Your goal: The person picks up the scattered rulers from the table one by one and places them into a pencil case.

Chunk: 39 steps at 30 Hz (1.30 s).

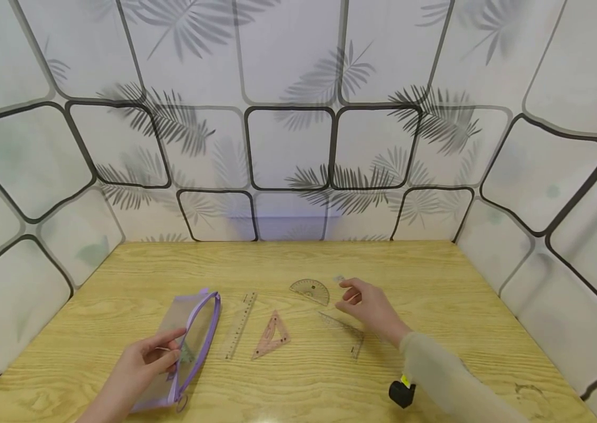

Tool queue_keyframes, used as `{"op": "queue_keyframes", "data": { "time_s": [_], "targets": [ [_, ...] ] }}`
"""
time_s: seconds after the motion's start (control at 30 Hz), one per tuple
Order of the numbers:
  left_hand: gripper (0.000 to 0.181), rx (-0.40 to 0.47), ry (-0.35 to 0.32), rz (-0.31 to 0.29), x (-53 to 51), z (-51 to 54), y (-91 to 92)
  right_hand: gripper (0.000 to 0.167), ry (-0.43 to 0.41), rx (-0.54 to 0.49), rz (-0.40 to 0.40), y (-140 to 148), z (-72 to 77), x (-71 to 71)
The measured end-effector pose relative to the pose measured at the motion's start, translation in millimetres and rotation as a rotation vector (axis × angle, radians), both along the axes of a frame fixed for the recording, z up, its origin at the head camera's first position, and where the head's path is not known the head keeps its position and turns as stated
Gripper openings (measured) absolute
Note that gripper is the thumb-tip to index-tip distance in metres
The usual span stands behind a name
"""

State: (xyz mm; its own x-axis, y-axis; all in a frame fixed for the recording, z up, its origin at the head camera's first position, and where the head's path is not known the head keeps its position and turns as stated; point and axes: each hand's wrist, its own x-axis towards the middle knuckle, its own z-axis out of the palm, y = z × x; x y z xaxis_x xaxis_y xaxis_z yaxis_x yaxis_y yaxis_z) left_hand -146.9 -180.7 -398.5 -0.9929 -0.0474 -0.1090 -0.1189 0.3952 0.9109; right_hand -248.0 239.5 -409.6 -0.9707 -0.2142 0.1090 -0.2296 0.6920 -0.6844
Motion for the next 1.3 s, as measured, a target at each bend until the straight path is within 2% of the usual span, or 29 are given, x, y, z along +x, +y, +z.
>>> {"op": "queue_keyframes", "data": {
  "time_s": [0.27,0.53,0.8,1.3],
  "targets": [
    [0.043,-0.004,-0.007,0.007,0.5,-1.0,0.3,0.048,0.002,0.048,-0.021,15.4,-2.6,-6.2],
    [0.044,0.007,-0.015,0.005,-1.3,-6.2,-1.4,0.047,0.010,0.072,-0.040,23.5,-0.9,-9.6],
    [0.043,0.006,-0.011,0.008,0.5,-4.3,1.0,0.047,0.022,0.093,-0.046,30.7,-2.6,-13.4],
    [0.043,0.031,-0.017,-0.003,2.1,-5.9,0.6,0.048,-0.024,0.096,-0.070,35.7,-17.9,-20.1]
  ]
}}
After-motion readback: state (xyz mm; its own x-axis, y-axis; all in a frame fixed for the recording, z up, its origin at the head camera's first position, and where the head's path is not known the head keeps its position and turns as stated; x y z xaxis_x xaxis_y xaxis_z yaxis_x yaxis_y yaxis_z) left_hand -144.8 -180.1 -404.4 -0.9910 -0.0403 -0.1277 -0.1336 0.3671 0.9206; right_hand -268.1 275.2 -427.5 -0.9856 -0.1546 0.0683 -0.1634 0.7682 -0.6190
